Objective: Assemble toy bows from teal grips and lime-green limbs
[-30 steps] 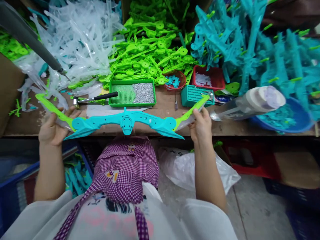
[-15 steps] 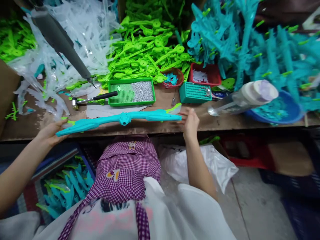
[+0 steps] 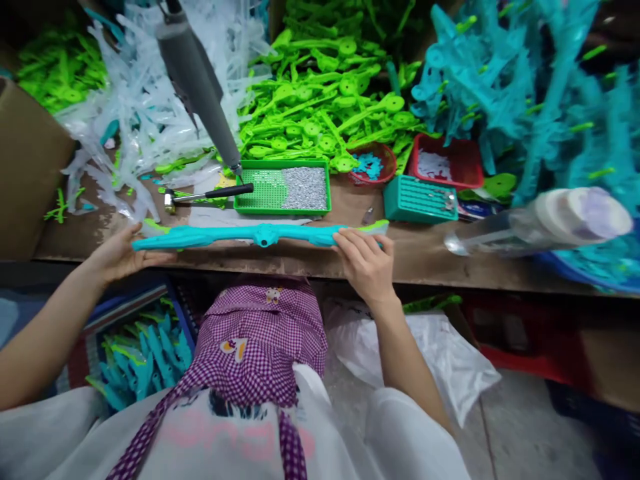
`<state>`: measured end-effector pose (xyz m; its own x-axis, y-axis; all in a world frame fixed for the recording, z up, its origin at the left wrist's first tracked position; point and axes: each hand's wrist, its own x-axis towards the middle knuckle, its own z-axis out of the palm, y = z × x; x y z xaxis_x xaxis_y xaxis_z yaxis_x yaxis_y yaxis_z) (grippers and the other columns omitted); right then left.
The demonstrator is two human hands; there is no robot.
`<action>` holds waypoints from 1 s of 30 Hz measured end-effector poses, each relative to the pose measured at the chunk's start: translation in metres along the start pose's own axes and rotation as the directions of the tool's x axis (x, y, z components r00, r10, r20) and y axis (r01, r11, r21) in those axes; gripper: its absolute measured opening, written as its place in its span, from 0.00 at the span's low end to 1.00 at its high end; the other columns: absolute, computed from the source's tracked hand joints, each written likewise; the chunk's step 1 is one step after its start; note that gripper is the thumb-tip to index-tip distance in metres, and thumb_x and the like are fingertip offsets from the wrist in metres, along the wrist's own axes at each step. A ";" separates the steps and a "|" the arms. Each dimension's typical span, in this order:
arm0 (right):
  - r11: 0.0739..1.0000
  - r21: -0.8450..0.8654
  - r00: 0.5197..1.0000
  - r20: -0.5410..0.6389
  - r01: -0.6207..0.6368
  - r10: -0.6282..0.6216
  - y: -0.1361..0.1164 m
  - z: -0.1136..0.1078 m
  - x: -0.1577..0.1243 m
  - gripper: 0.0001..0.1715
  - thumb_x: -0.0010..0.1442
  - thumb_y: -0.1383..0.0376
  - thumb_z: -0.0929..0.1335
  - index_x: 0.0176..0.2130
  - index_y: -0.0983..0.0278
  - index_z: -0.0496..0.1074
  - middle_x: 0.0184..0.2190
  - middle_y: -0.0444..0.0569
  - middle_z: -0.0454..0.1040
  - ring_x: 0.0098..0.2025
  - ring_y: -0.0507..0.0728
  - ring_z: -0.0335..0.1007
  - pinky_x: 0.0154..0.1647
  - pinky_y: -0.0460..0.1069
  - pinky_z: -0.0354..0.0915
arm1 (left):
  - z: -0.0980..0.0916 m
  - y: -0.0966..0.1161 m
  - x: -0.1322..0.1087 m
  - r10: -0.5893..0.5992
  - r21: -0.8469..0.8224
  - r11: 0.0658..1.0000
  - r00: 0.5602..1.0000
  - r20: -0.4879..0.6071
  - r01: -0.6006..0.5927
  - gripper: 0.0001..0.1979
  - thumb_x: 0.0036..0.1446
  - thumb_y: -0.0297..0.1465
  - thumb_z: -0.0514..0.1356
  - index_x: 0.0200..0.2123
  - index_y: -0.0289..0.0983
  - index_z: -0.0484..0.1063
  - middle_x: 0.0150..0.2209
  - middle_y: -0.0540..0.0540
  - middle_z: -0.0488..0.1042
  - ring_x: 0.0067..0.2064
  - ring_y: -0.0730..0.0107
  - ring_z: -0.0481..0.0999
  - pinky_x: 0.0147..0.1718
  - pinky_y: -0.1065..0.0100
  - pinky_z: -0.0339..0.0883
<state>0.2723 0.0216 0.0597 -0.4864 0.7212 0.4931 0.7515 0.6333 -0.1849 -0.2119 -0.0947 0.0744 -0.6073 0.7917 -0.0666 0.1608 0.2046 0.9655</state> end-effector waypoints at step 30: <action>1.000 -0.026 0.978 -0.210 -0.002 -0.003 0.011 -0.018 -0.020 0.10 0.61 0.55 0.68 0.38 0.55 0.78 0.36 0.47 0.82 0.42 0.61 0.78 0.49 0.59 0.52 | 0.094 0.093 -0.040 0.180 0.479 0.258 0.529 0.830 -0.839 0.34 0.56 0.43 0.64 0.63 0.41 0.61 0.57 0.38 0.72 0.54 0.51 0.73 0.51 0.57 0.62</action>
<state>0.2981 0.0087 0.0626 -0.3847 0.6441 0.6611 0.7639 0.6242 -0.1637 -0.1000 -0.0535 0.1431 0.3533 0.9329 -0.0701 0.9236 -0.3359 0.1851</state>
